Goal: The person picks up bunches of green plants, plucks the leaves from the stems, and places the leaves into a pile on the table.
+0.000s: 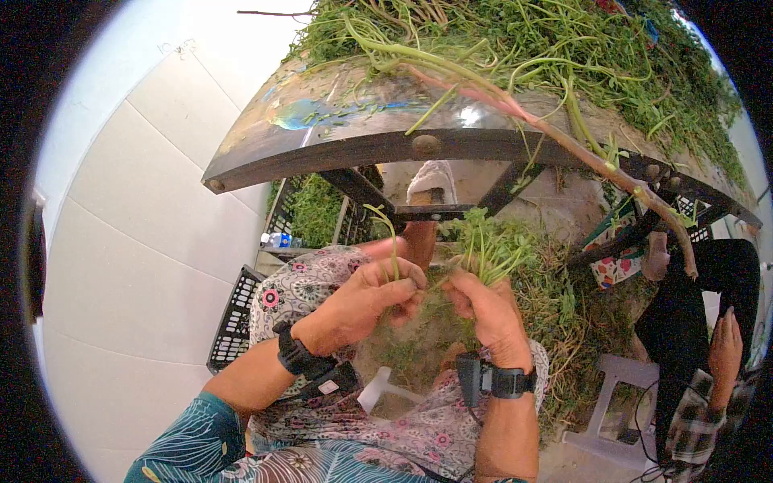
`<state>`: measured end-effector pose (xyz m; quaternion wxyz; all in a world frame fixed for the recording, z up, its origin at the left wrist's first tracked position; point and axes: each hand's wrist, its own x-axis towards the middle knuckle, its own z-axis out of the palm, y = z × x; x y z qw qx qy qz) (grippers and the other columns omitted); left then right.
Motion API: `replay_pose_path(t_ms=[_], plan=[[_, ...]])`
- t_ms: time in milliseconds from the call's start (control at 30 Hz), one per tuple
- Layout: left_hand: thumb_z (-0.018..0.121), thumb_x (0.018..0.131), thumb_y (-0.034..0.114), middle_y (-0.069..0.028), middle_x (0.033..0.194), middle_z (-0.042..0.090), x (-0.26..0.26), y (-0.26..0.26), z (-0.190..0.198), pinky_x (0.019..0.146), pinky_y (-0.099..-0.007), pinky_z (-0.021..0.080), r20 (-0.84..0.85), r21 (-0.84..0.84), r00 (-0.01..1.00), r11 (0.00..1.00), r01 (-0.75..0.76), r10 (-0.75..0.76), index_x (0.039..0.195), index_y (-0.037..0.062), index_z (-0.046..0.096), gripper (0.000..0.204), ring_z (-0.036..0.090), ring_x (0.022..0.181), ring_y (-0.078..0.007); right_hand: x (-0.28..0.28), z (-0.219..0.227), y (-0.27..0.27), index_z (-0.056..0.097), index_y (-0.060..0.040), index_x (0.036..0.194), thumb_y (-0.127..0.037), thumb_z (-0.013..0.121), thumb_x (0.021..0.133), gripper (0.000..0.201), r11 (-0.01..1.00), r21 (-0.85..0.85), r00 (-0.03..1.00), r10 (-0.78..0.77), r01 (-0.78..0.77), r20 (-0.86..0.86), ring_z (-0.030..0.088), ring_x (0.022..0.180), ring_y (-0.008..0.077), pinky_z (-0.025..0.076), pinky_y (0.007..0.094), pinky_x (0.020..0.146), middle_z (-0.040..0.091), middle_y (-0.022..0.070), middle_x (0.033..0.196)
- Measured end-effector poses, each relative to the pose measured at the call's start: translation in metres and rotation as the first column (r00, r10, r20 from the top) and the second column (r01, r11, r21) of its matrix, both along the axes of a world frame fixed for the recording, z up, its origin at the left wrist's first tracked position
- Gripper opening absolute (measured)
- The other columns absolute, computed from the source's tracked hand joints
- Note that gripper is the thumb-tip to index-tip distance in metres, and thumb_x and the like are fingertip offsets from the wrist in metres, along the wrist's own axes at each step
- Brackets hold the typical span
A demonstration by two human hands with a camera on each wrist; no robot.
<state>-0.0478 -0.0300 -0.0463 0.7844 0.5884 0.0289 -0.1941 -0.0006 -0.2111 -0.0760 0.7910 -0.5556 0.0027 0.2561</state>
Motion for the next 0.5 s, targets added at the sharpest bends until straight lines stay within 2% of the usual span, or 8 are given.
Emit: replay_pose_path(t_ms=[33, 133, 233, 333, 433, 500], plan=[[0.046, 0.088, 0.013, 0.0008, 0.085, 0.054, -0.001, 0.0, -0.001, 0.059, -0.021, 0.044, 0.02, 0.003, 1.0, 1.0, 0.012, -0.012, 0.099, 0.0061, 0.054, 0.015, 0.05, 0.074, -0.0068, -0.001, 0.0, 0.001, 0.056, -0.0037, 0.091, -0.015, 0.056, 0.081, 0.015, 1.0, -0.003, 1.0, -0.016, 0.016, 0.004, 0.043, 0.05, 0.0067, 0.029, 0.0202, 0.041, 0.057, 0.0034, 0.069], [0.046, 0.089, 0.015, 0.0015, 0.09, 0.054, -0.002, -0.003, 0.0, 0.063, -0.0211, 0.044, 0.328, 0.204, 0.944, 0.978, -0.048, -0.023, 0.106, 0.0057, 0.054, 0.021, 0.048, 0.079, -0.0062, -0.003, 0.005, 0.004, 0.056, -0.0036, 0.091, -0.016, 0.056, 0.081, 0.016, 1.0, -0.021, 1.0, -0.018, 0.018, 0.019, 0.043, 0.05, 0.0065, 0.029, 0.0205, 0.042, 0.056, 0.0031, 0.068], [0.046, 0.089, 0.017, 0.0019, 0.093, 0.053, -0.002, -0.004, 0.007, 0.062, -0.0201, 0.042, 0.208, 0.224, 0.977, 0.97, -0.097, 0.05, 0.109, 0.004, 0.053, 0.024, 0.047, 0.081, -0.0059, -0.005, 0.013, 0.003, 0.056, -0.0037, 0.092, -0.018, 0.057, 0.081, 0.018, 0.993, -0.084, 0.995, 0.083, -0.079, 0.054, 0.043, 0.051, 0.0059, 0.03, 0.0202, 0.043, 0.056, 0.0021, 0.068], [0.048, 0.089, 0.019, 0.0029, 0.087, 0.053, -0.003, -0.005, 0.011, 0.057, -0.0178, 0.04, 0.08, 0.101, 0.994, 0.991, -0.083, 0.075, 0.11, 0.0037, 0.053, 0.027, 0.046, 0.075, -0.0043, -0.011, 0.02, 0.006, 0.056, -0.0051, 0.095, -0.021, 0.059, 0.081, 0.021, 0.972, -0.179, 0.975, 0.18, -0.155, 0.13, 0.044, 0.053, 0.0055, 0.033, 0.0193, 0.045, 0.056, 0.0007, 0.069], [0.05, 0.088, 0.021, 0.0042, 0.078, 0.052, -0.004, -0.007, 0.02, 0.051, -0.0167, 0.037, 0.027, 0.257, 0.998, 0.964, -0.065, 0.06, 0.105, 0.0048, 0.054, 0.024, 0.045, 0.065, -0.003, -0.018, 0.027, 0.015, 0.056, -0.0067, 0.096, -0.024, 0.06, 0.08, 0.024, 0.968, -0.176, 0.949, 0.216, -0.177, 0.229, 0.045, 0.054, 0.0052, 0.034, 0.0186, 0.047, 0.056, -0.0003, 0.07], [0.051, 0.087, 0.022, 0.0052, 0.073, 0.05, -0.002, -0.006, 0.016, 0.047, -0.0163, 0.034, 0.006, 0.228, 0.997, 0.971, -0.078, 0.078, 0.098, 0.0063, 0.055, 0.019, 0.042, 0.059, -0.0019, -0.017, 0.03, 0.019, 0.056, -0.0078, 0.097, -0.026, 0.06, 0.08, 0.026, 0.967, -0.142, 0.932, 0.242, -0.21, 0.271, 0.046, 0.054, 0.0052, 0.034, 0.0186, 0.047, 0.057, -0.0007, 0.07]])
